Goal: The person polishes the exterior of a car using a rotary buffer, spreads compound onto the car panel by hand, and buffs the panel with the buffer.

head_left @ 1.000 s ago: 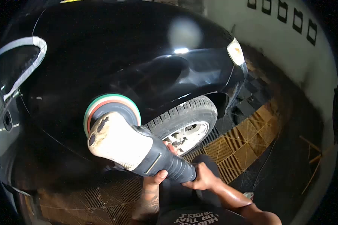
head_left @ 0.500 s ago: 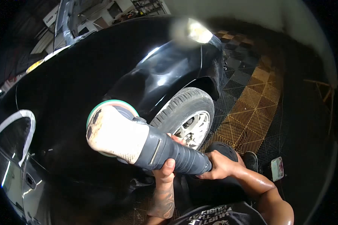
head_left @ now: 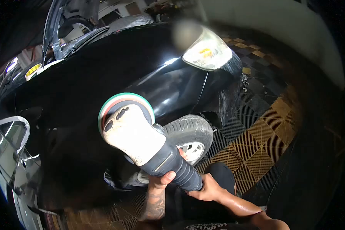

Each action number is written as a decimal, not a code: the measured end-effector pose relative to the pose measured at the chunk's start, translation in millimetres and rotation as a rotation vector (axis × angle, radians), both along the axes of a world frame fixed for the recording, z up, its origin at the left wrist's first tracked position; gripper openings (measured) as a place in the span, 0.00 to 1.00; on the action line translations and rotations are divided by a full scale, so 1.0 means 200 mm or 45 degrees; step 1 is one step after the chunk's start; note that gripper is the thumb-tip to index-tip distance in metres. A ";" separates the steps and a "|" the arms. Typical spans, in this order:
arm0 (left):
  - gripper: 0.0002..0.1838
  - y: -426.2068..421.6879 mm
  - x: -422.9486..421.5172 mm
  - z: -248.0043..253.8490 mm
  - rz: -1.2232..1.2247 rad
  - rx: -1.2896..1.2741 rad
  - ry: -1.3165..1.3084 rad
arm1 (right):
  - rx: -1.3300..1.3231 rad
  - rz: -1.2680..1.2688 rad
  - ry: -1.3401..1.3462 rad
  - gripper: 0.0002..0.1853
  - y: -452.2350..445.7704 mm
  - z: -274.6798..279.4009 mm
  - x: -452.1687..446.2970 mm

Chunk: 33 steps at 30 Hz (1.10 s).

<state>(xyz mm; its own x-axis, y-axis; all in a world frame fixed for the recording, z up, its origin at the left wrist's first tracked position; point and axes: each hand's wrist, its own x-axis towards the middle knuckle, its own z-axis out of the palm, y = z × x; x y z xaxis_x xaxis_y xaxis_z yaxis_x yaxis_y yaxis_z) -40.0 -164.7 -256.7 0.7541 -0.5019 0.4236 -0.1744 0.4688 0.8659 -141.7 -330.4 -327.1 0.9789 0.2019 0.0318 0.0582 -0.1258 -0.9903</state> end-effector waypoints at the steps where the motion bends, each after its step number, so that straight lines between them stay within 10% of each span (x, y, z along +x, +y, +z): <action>1: 0.36 -0.06 0.01 -0.02 0.036 0.000 0.007 | -0.006 -0.021 -0.013 0.23 -0.07 0.01 0.02; 33: 0.44 -0.51 0.05 0.08 0.156 0.020 0.201 | 0.023 0.412 -0.014 0.27 -0.55 0.08 0.29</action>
